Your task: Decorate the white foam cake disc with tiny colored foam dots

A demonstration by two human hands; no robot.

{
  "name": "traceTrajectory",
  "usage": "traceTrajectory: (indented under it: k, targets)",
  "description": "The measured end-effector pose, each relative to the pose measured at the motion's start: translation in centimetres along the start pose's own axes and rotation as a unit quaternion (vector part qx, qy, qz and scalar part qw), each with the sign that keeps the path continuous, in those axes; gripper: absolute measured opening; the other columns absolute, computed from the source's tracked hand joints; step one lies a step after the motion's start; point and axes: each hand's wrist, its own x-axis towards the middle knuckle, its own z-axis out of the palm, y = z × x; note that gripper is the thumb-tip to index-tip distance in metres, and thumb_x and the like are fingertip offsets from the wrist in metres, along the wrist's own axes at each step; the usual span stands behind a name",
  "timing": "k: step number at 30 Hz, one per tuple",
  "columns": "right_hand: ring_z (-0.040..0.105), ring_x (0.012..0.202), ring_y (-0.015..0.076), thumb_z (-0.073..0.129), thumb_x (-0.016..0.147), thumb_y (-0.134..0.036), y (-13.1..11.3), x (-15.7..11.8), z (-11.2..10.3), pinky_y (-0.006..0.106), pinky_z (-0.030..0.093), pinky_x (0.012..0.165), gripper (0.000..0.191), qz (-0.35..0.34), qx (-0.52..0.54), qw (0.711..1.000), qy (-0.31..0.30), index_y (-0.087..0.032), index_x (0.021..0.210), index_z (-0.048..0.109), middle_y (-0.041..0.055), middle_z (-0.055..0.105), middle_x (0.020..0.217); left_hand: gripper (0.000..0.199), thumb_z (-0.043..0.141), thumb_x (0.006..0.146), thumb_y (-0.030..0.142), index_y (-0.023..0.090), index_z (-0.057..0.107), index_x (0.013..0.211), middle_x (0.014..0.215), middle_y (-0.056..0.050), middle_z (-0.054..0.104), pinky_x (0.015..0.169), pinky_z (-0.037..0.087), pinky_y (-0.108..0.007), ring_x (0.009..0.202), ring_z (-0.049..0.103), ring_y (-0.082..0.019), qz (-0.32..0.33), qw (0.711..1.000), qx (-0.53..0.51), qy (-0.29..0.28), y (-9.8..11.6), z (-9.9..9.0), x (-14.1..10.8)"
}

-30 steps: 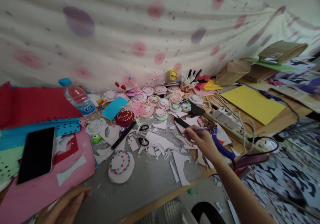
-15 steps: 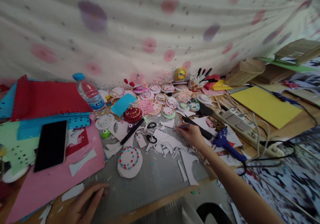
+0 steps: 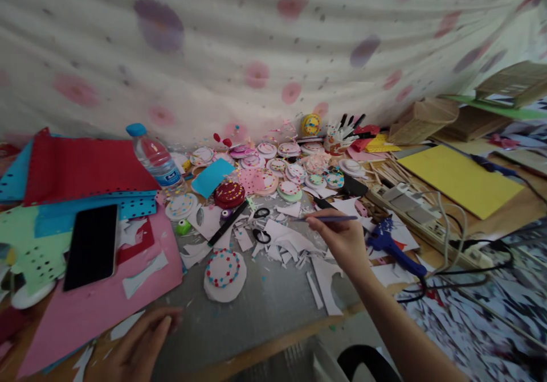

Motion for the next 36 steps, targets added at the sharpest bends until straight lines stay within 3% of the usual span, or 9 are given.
traceTrajectory:
  k: [4,9,11,14,20,28,36]
  targets:
    - [0.068,0.073,0.0176,0.071,0.078,-0.03,-3.8,-3.4,2.4,0.027,0.056,0.066,0.007,-0.021,0.081,0.995,-0.049,-0.023,0.079,0.073,0.003,0.074,0.078,0.028,0.071,0.073,0.05,0.022,0.072,0.078,0.075,0.0,0.071,0.065,0.057,-0.02,0.07,0.067,-0.016,0.004,0.994,-0.105,-0.018,3.4,2.1,-1.3]
    - [0.067,0.072,0.0167,0.071,0.08,-0.024,-5.9,-7.1,4.9,0.026,0.055,0.065,0.003,-0.041,0.121,0.985,-0.119,-0.025,0.081,0.074,0.0015,0.073,0.076,0.019,0.067,0.081,0.037,0.021,0.07,0.092,0.083,-0.003,0.068,0.066,0.052,-0.021,0.074,0.063,-0.015,0.061,0.97,-0.189,-0.137,7.0,4.7,-1.9]
    - [0.067,0.071,0.0172,0.07,0.08,-0.022,-6.2,-8.2,5.5,0.027,0.054,0.064,0.004,-0.042,0.131,0.979,-0.147,-0.024,0.081,0.074,0.0017,0.072,0.075,0.016,0.064,0.085,0.033,0.019,0.069,0.091,0.082,-0.004,0.066,0.063,0.05,-0.021,0.073,0.062,-0.015,0.098,0.963,-0.182,-0.174,7.1,4.8,-2.1]
    - [0.067,0.069,0.018,0.069,0.081,-0.022,-6.5,-9.3,6.1,0.028,0.055,0.063,0.005,-0.036,0.146,0.973,-0.176,-0.024,0.081,0.073,0.0023,0.072,0.075,0.015,0.059,0.088,0.03,0.018,0.067,0.085,0.079,-0.004,0.065,0.063,0.048,-0.021,0.073,0.061,-0.015,0.125,0.962,-0.163,-0.179,6.4,4.3,-2.7]
    - [0.069,0.07,0.0181,0.071,0.079,-0.022,-6.5,-10.6,7.1,0.027,0.057,0.064,0.004,-0.009,0.147,0.971,-0.188,-0.024,0.079,0.074,0.0019,0.073,0.074,0.018,0.059,0.088,0.029,0.019,0.068,0.077,0.074,-0.002,0.065,0.062,0.047,-0.021,0.07,0.062,-0.014,0.059,0.967,-0.191,-0.157,5.1,3.4,-4.0]
    - [0.07,0.07,0.0167,0.071,0.078,-0.025,-6.4,-10.8,7.0,0.024,0.058,0.063,0.004,0.026,0.151,0.981,-0.121,-0.027,0.079,0.074,0.0002,0.075,0.075,0.015,0.06,0.088,0.028,0.02,0.071,0.081,0.073,-0.003,0.067,0.059,0.047,-0.021,0.066,0.059,-0.014,0.046,0.963,-0.219,-0.151,4.7,3.2,-4.0]
    - [0.069,0.074,0.0191,0.073,0.077,-0.027,-5.6,-11.7,6.5,0.029,0.058,0.067,0.005,0.041,0.14,0.984,-0.103,-0.027,0.082,0.075,0.0022,0.074,0.078,0.016,0.056,0.09,0.022,0.02,0.071,0.085,0.076,-0.002,0.068,0.063,0.048,-0.022,0.068,0.061,-0.014,0.096,0.955,-0.194,-0.204,5.5,3.5,-3.5]
